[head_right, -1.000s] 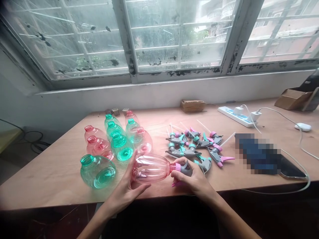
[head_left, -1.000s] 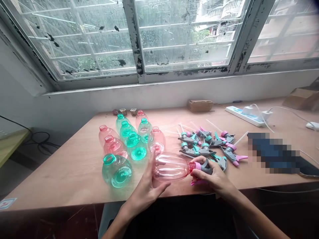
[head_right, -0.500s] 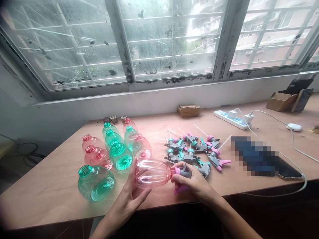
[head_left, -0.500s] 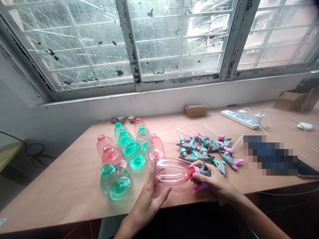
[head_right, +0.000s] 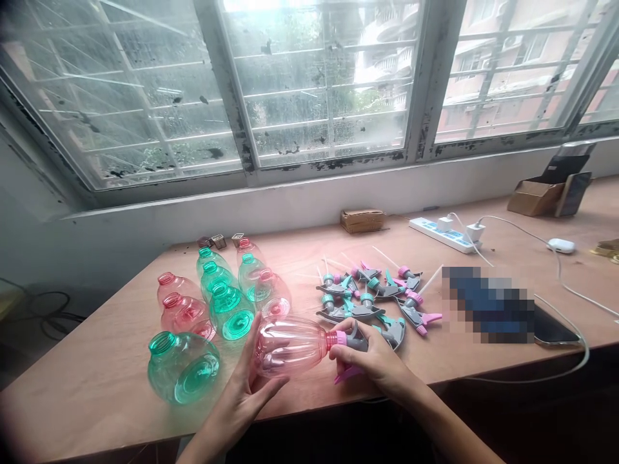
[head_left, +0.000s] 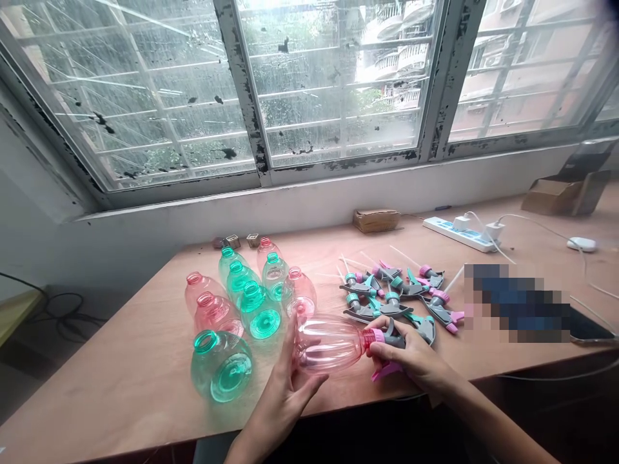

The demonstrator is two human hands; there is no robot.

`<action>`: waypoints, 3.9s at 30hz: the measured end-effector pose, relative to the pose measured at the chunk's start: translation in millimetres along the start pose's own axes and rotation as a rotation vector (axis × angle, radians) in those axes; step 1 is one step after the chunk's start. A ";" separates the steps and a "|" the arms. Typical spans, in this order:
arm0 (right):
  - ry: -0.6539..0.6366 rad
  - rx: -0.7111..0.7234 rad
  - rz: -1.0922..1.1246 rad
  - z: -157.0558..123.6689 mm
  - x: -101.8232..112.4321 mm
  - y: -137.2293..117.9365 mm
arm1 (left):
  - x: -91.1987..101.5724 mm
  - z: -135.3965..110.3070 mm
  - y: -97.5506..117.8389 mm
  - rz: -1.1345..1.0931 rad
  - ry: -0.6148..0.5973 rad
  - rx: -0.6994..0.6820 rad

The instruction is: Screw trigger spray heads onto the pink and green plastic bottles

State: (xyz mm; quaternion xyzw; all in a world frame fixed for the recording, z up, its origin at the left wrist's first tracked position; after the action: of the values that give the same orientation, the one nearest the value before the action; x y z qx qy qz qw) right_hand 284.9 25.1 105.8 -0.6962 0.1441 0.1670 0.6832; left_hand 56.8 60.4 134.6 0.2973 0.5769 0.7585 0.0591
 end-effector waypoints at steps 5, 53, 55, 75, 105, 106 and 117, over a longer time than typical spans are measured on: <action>-0.024 0.003 -0.078 -2.2 -1.0 -0.1 | 1.6 2.7 4.9 0.005 -0.012 0.055; -0.063 0.033 0.004 2.0 0.9 3.4 | 2.6 -1.4 -6.3 0.056 -0.108 0.064; -0.055 0.028 -0.021 1.1 0.6 2.8 | 1.3 -2.7 -9.7 -0.034 -0.144 0.097; -0.028 0.015 -0.138 -2.4 -0.4 -1.0 | 2.1 -4.0 1.1 -0.152 -0.113 0.106; -0.041 0.019 -0.129 1.2 2.0 2.7 | 2.8 -4.9 4.3 0.027 -0.131 0.042; -0.045 0.024 -0.156 1.1 1.9 1.5 | 3.0 -5.2 2.8 0.000 -0.131 0.056; -0.027 0.017 -0.163 -0.3 -0.6 0.1 | 3.5 -3.0 5.5 -0.016 -0.057 -0.051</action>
State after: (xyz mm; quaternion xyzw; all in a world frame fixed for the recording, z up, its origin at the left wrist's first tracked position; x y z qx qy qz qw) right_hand 284.3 24.7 105.9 -0.6974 0.0791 0.1190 0.7023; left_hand 53.7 57.6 140.5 0.3125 0.5576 0.7638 0.0890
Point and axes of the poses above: each hand's wrist, its own z-axis towards the middle knuckle, its own x-axis out of the back of the hand, y = z × x, the point moved 6 cm from there along z, towards the middle knuckle, and after that the axes turned 8 degrees about z, right-handed, at the moved point
